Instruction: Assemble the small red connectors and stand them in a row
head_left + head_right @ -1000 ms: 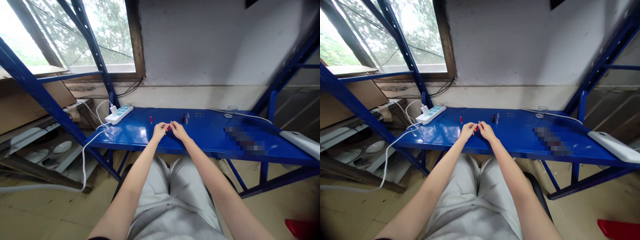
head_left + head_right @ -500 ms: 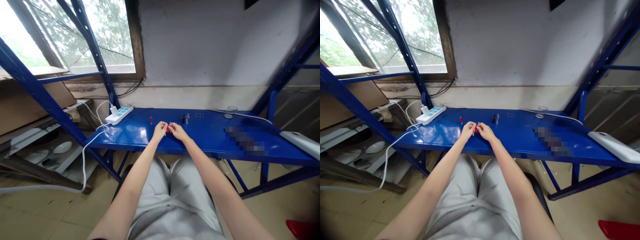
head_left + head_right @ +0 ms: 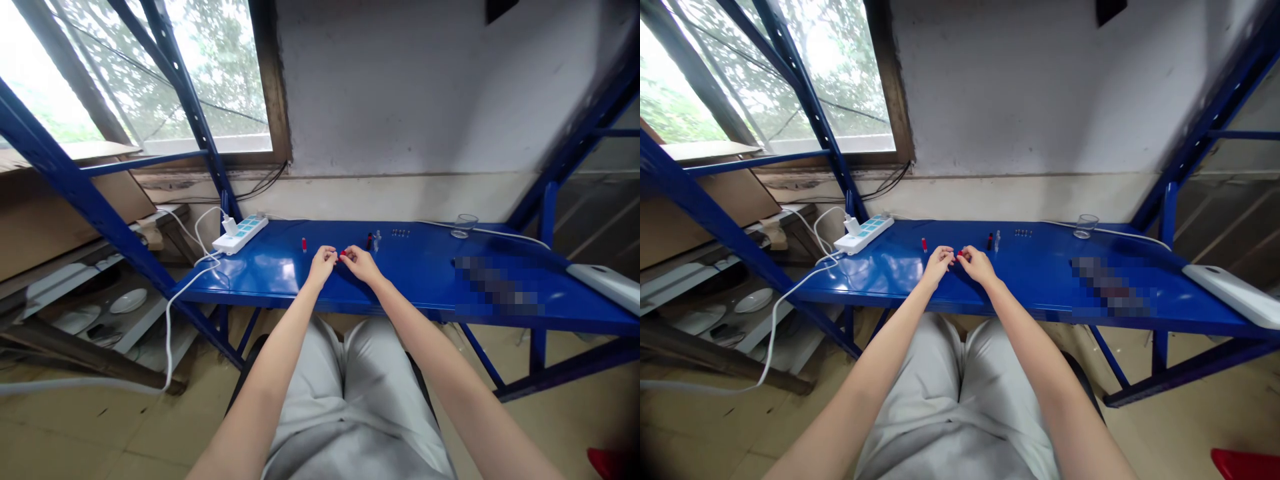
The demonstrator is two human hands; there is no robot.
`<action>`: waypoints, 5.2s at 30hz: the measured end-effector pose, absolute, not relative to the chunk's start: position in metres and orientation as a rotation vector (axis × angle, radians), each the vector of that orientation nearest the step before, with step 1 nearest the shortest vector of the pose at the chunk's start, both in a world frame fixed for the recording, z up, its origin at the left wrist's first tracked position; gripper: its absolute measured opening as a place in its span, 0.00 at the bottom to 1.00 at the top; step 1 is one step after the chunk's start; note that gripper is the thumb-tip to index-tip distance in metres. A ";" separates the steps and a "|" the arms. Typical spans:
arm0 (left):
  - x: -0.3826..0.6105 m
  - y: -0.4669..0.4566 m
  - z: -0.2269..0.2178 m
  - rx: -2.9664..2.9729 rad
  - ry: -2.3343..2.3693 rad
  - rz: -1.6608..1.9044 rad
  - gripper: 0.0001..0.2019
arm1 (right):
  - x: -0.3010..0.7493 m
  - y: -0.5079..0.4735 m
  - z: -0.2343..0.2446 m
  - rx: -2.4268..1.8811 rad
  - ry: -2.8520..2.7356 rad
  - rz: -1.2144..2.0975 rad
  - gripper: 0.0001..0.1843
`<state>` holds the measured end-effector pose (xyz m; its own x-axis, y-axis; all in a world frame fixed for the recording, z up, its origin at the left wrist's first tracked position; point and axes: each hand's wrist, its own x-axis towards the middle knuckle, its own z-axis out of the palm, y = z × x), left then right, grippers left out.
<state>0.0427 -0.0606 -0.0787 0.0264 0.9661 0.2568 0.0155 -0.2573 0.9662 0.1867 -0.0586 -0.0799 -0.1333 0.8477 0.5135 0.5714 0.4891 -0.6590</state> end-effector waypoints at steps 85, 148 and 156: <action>0.041 -0.059 -0.082 1.532 1.180 1.287 0.06 | 0.264 -0.035 -0.062 -2.065 -1.791 0.223 0.13; -0.010 -0.015 -0.042 2.217 2.134 0.564 0.15 | 0.177 -0.075 -0.075 -1.238 -1.831 0.242 0.14; 0.028 -0.032 -0.068 1.774 1.500 1.375 0.16 | 0.176 -0.076 -0.072 -1.313 -1.768 0.197 0.17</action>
